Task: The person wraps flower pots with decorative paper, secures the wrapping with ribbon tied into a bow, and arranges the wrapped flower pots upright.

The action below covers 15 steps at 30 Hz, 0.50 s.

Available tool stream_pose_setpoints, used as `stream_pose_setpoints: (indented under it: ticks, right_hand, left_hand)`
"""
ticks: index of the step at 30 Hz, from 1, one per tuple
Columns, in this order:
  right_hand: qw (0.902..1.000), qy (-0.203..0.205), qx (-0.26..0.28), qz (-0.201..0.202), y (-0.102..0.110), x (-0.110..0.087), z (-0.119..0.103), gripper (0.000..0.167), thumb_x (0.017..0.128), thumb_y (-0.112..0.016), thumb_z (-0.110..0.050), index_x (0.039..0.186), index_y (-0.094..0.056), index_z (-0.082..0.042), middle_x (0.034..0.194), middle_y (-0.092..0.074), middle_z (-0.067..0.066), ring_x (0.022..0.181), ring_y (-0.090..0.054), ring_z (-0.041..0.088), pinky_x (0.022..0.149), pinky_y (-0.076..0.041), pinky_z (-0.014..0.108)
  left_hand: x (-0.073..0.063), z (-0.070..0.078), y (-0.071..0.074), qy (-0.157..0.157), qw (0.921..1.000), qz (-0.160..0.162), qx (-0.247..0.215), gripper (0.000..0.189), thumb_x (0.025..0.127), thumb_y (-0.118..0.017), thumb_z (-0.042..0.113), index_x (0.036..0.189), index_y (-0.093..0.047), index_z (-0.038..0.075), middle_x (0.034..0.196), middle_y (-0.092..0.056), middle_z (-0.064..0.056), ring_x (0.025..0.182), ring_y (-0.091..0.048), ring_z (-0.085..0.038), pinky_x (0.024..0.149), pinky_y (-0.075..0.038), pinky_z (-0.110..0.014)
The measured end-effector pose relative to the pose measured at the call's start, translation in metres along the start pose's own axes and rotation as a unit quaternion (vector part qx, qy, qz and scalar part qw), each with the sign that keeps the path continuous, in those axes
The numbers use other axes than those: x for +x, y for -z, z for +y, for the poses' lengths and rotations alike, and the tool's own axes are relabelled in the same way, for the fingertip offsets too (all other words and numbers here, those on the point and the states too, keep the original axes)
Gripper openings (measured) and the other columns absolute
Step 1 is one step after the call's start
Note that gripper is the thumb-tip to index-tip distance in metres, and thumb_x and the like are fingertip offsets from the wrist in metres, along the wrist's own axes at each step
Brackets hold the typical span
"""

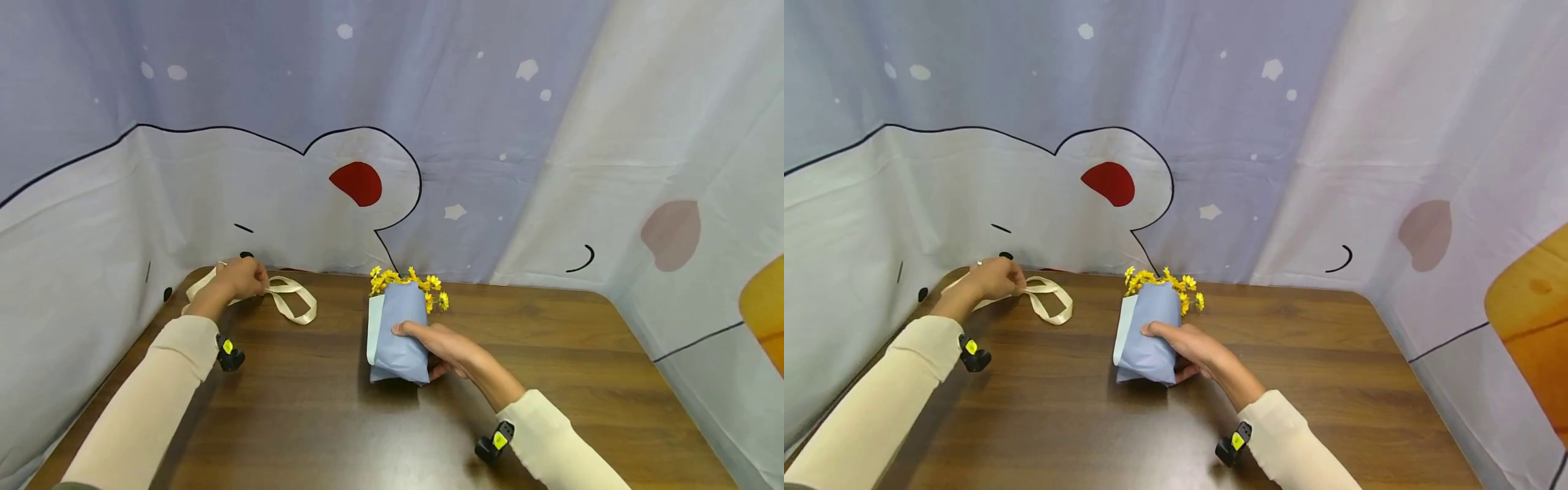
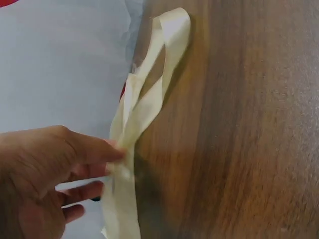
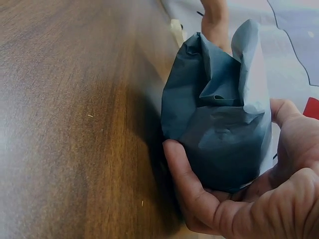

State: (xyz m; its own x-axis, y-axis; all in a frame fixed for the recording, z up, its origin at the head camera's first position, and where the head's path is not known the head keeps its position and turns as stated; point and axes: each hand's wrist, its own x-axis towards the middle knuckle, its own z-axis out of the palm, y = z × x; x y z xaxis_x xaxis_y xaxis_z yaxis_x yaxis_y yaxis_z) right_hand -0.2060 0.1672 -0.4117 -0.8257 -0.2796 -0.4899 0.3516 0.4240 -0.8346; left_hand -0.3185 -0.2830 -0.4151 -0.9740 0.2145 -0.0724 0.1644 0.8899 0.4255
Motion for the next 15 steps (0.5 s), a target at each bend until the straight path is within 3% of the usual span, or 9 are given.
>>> stream_pose_setpoints:
  ticks: [4, 8, 11, 15]
  right_hand:
    - [1.0000, -0.002, 0.000, -0.006, -0.001, 0.000, 0.002, 0.069, 0.096, -0.073, -0.058, 0.132, -0.066, 0.001, 0.114, -0.077, 0.014, 0.093, -0.076, 0.024, 0.072, -0.067, 0.039]
    - [1.0000, -0.001, 0.003, -0.007, 0.000, 0.000, 0.001, 0.069, 0.096, -0.073, -0.059, 0.131, -0.066, 0.000, 0.112, -0.077, 0.013, 0.092, -0.076, 0.024, 0.070, -0.067, 0.037]
    - [1.0000, -0.001, 0.003, -0.006, 0.001, -0.001, 0.000, 0.069, 0.096, -0.074, -0.059, 0.130, -0.067, 0.000, 0.110, -0.077, 0.013, 0.090, -0.076, 0.023, 0.068, -0.066, 0.036]
    - [1.0000, -0.001, 0.002, -0.008, 0.002, -0.002, -0.001, 0.068, 0.096, -0.073, -0.059, 0.129, -0.068, 0.000, 0.109, -0.078, 0.013, 0.090, -0.076, 0.023, 0.069, -0.067, 0.037]
  left_hand:
    - [-0.001, 0.004, 0.001, -0.002, 0.9994, 0.034, -0.004, 0.006, 0.097, -0.080, 0.016, 0.091, -0.079, 0.014, 0.095, -0.079, -0.009, 0.102, -0.067, -0.043, 0.100, -0.033, -0.072]
    - [-0.007, 0.028, 0.017, 0.003, 0.9992, 0.033, -0.023, 0.006, 0.097, -0.079, 0.013, 0.096, -0.078, 0.007, 0.100, -0.081, -0.015, 0.107, -0.069, -0.045, 0.110, -0.031, -0.079]
    - [-0.006, 0.037, 0.028, 0.004, 0.9960, 0.015, -0.088, 0.012, 0.097, -0.082, 0.011, 0.102, -0.079, 0.001, 0.101, -0.080, -0.015, 0.106, -0.069, -0.040, 0.114, -0.040, -0.074]
    - [-0.006, 0.045, 0.038, 0.033, 0.9829, 0.007, -0.181, 0.024, 0.101, -0.084, 0.015, 0.116, -0.077, -0.003, 0.109, -0.077, -0.011, 0.112, -0.065, -0.034, 0.100, -0.054, -0.050]
